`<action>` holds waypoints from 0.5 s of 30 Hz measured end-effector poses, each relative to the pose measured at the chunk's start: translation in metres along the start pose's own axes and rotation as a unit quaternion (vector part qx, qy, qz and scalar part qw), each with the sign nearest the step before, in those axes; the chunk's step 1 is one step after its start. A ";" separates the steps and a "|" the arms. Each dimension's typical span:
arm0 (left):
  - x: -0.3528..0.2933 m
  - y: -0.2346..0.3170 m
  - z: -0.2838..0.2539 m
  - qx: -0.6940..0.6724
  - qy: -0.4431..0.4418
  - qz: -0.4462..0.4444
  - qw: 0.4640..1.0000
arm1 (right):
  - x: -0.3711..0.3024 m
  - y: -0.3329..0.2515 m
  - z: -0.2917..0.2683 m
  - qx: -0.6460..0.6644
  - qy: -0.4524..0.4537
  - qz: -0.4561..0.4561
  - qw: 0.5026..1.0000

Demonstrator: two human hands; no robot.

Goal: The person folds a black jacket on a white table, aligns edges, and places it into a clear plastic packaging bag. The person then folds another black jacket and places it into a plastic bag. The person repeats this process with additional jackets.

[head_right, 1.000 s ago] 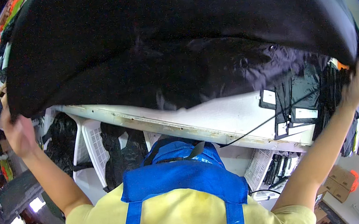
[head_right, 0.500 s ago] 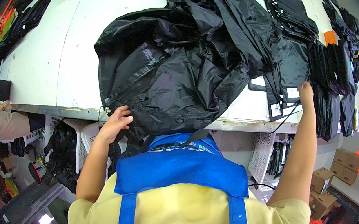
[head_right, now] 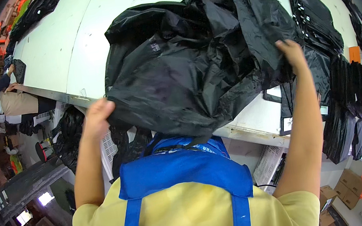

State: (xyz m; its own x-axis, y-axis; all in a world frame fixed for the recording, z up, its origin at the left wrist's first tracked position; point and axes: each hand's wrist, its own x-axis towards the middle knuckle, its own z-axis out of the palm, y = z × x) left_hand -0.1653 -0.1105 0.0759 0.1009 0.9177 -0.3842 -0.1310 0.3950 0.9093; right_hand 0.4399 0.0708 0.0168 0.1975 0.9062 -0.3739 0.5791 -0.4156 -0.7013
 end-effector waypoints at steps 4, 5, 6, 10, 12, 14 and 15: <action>-0.030 0.135 -0.059 -0.203 0.128 0.249 0.938 | -0.071 -0.075 -0.155 0.413 0.151 -0.191 0.878; -0.042 0.169 -0.056 -0.197 0.040 0.283 0.938 | -0.100 -0.097 -0.184 0.458 0.158 -0.241 0.841; -0.047 0.185 -0.058 -0.206 -0.010 0.312 0.927 | -0.134 -0.135 -0.161 0.447 0.234 -0.251 0.826; -0.031 0.222 -0.090 -0.137 -0.034 0.317 0.938 | -0.154 -0.142 -0.134 0.290 0.239 -0.202 0.904; 0.008 0.249 -0.096 -0.078 0.030 0.346 0.934 | -0.142 -0.116 -0.161 0.041 0.237 -0.209 0.948; -0.002 0.309 -0.081 -0.001 0.118 0.424 0.898 | -0.142 -0.133 -0.204 -0.033 0.324 -0.240 0.915; -0.013 0.338 -0.077 0.013 0.133 0.457 0.879 | -0.158 -0.156 -0.226 -0.035 0.351 -0.255 0.900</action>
State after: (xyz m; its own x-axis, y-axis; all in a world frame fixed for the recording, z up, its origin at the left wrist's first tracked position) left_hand -0.2866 0.0137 0.3757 -0.2695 0.8297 0.4888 -0.0143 -0.5110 0.8595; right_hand 0.4975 0.0104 0.3227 0.3287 0.8136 0.4796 0.7798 0.0527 -0.6238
